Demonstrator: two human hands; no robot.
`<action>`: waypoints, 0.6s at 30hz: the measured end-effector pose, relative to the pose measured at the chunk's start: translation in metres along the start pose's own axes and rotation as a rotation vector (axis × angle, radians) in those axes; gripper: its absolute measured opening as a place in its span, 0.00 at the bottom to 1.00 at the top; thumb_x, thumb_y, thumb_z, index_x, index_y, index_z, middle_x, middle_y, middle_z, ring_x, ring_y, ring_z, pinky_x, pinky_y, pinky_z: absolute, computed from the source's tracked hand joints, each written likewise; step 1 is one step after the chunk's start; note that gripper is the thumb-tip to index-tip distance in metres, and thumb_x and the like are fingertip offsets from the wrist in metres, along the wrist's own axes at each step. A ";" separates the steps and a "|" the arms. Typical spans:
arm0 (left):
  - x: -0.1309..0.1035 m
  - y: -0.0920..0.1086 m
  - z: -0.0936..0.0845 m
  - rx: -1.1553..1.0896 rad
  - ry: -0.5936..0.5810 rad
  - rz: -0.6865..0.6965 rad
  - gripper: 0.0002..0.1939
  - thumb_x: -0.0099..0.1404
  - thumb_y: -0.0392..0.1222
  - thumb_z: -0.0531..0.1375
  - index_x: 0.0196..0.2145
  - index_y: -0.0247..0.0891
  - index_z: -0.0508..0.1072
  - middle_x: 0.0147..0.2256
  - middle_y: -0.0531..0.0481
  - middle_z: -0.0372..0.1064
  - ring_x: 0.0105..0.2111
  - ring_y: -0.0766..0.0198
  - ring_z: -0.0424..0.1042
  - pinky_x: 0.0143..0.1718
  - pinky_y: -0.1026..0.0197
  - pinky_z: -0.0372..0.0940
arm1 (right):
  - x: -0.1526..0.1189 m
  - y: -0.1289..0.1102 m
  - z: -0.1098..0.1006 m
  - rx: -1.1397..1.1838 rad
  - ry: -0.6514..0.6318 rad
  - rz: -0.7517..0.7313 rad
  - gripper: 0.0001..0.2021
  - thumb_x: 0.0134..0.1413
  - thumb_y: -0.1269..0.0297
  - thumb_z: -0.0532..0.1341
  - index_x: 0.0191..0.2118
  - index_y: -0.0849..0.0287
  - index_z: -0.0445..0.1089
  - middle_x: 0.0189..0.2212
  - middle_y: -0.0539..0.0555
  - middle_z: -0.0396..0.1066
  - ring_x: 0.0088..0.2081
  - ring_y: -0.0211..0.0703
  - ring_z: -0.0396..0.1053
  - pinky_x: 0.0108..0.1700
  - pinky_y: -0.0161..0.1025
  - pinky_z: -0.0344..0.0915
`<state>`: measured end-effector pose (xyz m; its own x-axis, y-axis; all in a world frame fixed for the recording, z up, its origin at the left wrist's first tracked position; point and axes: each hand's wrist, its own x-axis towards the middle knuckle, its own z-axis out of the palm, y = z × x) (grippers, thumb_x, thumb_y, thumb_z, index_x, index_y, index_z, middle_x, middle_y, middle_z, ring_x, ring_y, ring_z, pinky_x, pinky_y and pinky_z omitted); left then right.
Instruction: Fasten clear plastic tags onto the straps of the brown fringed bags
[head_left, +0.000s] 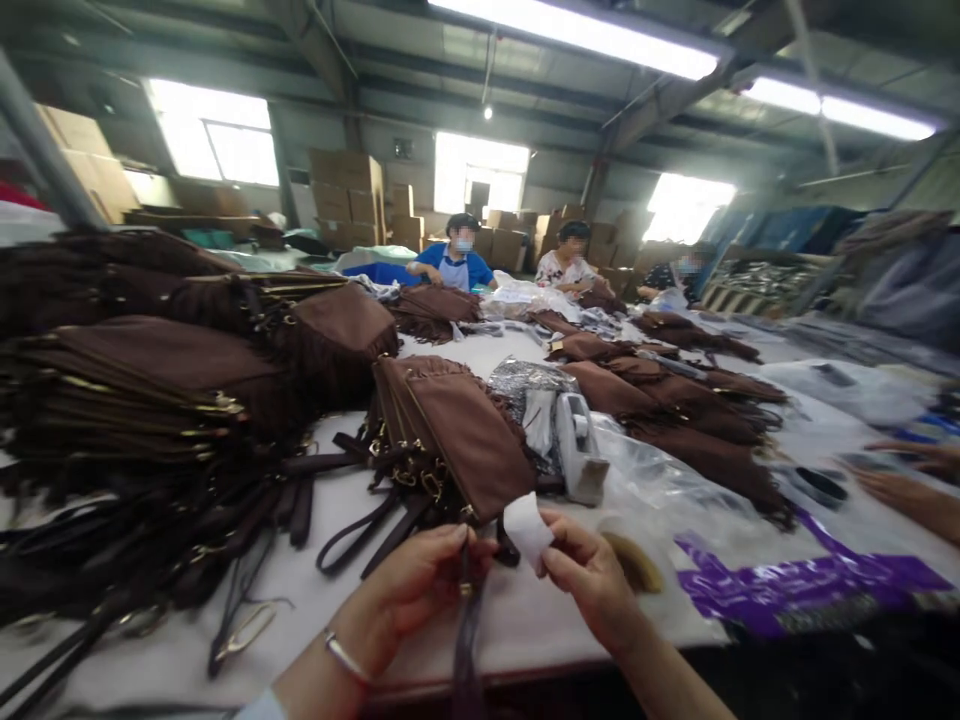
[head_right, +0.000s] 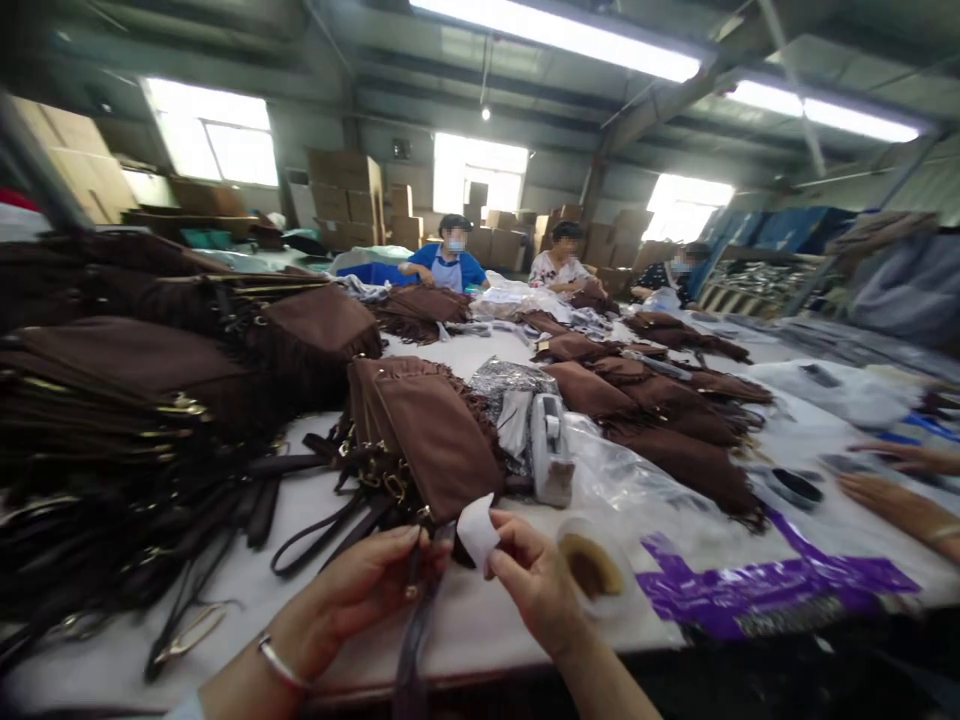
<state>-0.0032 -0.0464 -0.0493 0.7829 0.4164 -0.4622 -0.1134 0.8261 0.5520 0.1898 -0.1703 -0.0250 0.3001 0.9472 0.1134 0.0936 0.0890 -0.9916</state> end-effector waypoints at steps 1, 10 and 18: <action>-0.001 0.000 -0.001 -0.034 -0.033 -0.006 0.09 0.58 0.42 0.66 0.32 0.34 0.73 0.40 0.40 0.75 0.39 0.57 0.74 0.36 0.61 0.64 | 0.001 0.001 0.014 -0.055 -0.004 -0.020 0.07 0.50 0.66 0.61 0.24 0.60 0.70 0.46 0.59 0.71 0.43 0.47 0.68 0.40 0.37 0.64; 0.002 -0.011 0.001 0.116 0.036 0.180 0.13 0.53 0.45 0.68 0.27 0.31 0.73 0.24 0.50 0.69 0.24 0.66 0.66 0.27 0.63 0.58 | 0.001 0.009 0.036 -0.146 -0.104 0.179 0.20 0.57 0.47 0.55 0.35 0.60 0.74 0.26 0.53 0.68 0.24 0.37 0.61 0.23 0.32 0.57; -0.003 -0.009 0.009 0.168 0.069 0.208 0.15 0.50 0.46 0.70 0.27 0.32 0.72 0.23 0.51 0.68 0.24 0.67 0.65 0.27 0.63 0.59 | 0.014 0.012 0.045 -0.242 0.042 0.313 0.17 0.47 0.51 0.64 0.21 0.61 0.69 0.13 0.45 0.57 0.18 0.32 0.50 0.20 0.33 0.47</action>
<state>0.0010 -0.0587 -0.0468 0.7092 0.6004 -0.3695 -0.1604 0.6478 0.7447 0.1520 -0.1418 -0.0383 0.3877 0.9031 -0.1844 0.2108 -0.2816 -0.9361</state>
